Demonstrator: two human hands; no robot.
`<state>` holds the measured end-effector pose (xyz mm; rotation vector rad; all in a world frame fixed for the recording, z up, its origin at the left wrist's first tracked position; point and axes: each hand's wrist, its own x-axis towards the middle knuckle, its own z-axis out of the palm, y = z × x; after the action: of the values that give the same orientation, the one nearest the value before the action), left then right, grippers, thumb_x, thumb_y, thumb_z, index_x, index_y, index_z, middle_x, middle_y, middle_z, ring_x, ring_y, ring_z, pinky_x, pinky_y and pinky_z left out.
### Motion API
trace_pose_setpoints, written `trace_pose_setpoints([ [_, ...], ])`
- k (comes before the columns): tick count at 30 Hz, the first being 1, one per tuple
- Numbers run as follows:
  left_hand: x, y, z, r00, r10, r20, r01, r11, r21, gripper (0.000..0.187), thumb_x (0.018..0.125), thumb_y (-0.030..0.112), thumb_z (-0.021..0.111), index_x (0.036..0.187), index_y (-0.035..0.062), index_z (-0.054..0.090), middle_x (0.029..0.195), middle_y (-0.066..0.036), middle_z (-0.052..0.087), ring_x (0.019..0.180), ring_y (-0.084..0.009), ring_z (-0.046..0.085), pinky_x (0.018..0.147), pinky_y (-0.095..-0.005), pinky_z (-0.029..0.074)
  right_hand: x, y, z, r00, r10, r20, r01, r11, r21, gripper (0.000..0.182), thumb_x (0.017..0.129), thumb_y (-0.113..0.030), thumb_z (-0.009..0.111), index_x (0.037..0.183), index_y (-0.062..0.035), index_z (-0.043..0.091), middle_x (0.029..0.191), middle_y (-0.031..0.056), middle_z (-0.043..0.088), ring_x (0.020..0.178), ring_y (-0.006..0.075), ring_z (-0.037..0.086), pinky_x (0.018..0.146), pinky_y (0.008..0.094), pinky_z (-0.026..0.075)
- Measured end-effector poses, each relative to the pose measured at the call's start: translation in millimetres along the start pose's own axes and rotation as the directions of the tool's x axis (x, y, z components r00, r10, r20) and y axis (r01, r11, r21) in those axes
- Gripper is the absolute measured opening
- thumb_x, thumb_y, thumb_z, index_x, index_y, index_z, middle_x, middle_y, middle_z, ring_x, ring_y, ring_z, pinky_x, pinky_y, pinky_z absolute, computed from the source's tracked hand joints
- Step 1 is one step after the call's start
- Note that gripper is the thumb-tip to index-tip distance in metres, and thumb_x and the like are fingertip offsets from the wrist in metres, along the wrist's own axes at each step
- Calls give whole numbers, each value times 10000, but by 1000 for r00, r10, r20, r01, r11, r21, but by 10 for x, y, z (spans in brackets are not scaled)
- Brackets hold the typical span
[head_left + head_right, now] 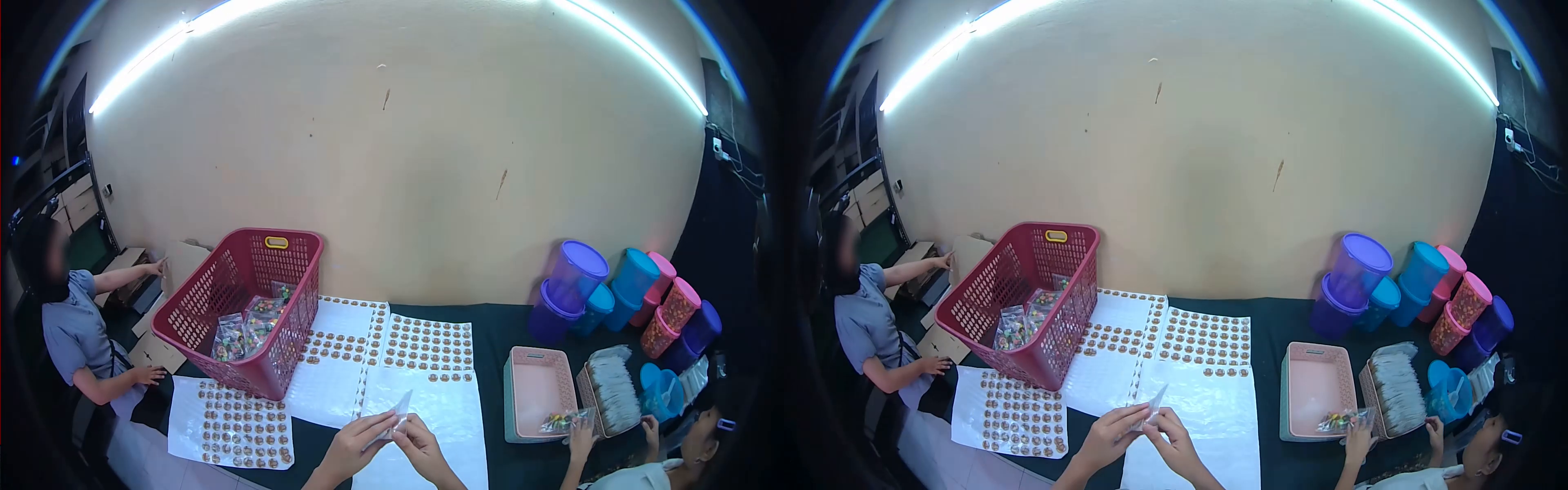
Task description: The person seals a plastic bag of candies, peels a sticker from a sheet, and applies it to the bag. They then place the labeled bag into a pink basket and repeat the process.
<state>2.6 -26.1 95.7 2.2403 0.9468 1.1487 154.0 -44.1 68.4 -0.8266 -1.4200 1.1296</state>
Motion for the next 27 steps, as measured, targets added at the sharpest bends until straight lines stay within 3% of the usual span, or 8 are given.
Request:
trace_pose_setpoints([
  [2, -35, -74, 15, 999, 35, -38, -35, 999, 11, 393, 704, -34, 615, 1086, 40, 560, 1051, -115, 586, 921, -244, 588, 767, -323, 481, 8, -49, 8, 1000, 2, 0, -2, 1000, 11, 188, 825, -137, 568, 960, -7, 570, 999, 76, 473, 929, 152, 480, 785, 264, 401],
  [5, -76, -93, -26, 996, -20, -85, 20, 1000, -4, 311, 751, -7, 569, 1059, 37, 577, 968, -122, 619, 843, -244, 615, 727, -314, 485, 28, -117, 22, 992, -85, -98, 58, 967, -250, 295, 699, -158, 703, 940, -39, 581, 1004, 84, 474, 946, 191, 470, 780, 295, 405],
  [9, -97, -40, -87, 989, -117, -95, 112, 992, -56, 224, 800, 25, 511, 1002, 37, 608, 897, -115, 638, 784, -227, 628, 691, -293, 481, 90, -170, 41, 919, -239, -315, 58, 870, -489, 247, 687, -189, 707, 884, -89, 596, 932, 58, 511, 916, 188, 454, 811, 344, 333],
  [10, -101, -41, -91, 989, -119, -88, 113, 991, -67, 213, 801, 27, 512, 987, 39, 615, 884, -111, 641, 773, -220, 629, 684, -290, 481, 93, -147, 13, 919, -237, -314, 58, 870, -489, 247, 687, -189, 707, 884, -89, 596, 932, 58, 511, 916, 188, 454, 811, 344, 333],
  [12, -104, -62, -73, 990, -103, -100, 96, 993, -76, 187, 805, 43, 522, 960, 38, 626, 856, -104, 645, 751, -214, 629, 682, -286, 477, 70, -88, -60, 968, -231, -98, 82, 661, -746, 191, 692, -218, 694, 831, -121, 607, 862, 11, 534, 863, 170, 452, 811, 346, 260],
  [18, -122, -201, -83, 998, -44, -49, 44, 999, -7, 231, 778, 110, 591, 1002, 55, 604, 884, -96, 639, 765, -223, 627, 686, -312, 474, 62, -80, -114, 974, -214, -74, 84, 644, -760, 69, 728, -166, 647, 777, -140, 607, 793, -32, 555, 819, 153, 447, 804, 340, 218],
  [21, -82, -152, -134, 961, -274, 46, 275, 961, -31, 426, 714, 252, 689, 1063, 43, 563, 897, -106, 638, 820, -235, 627, 722, -322, 485, 70, -45, -235, 958, -249, -144, 71, 690, -721, 59, 728, -142, 646, 763, -129, 600, 782, -29, 562, 799, 154, 453, 801, 335, 218],
  [27, -191, -359, -205, 930, -337, 147, 336, 941, 29, 388, 692, 234, 709, 999, 22, 603, 909, -117, 638, 809, -212, 629, 726, -296, 481, 18, -63, -502, 889, -286, -358, -31, 743, -669, 86, 722, -153, 665, 743, -104, 597, 729, -7, 542, 734, 150, 454, 787, 319, 228],
])
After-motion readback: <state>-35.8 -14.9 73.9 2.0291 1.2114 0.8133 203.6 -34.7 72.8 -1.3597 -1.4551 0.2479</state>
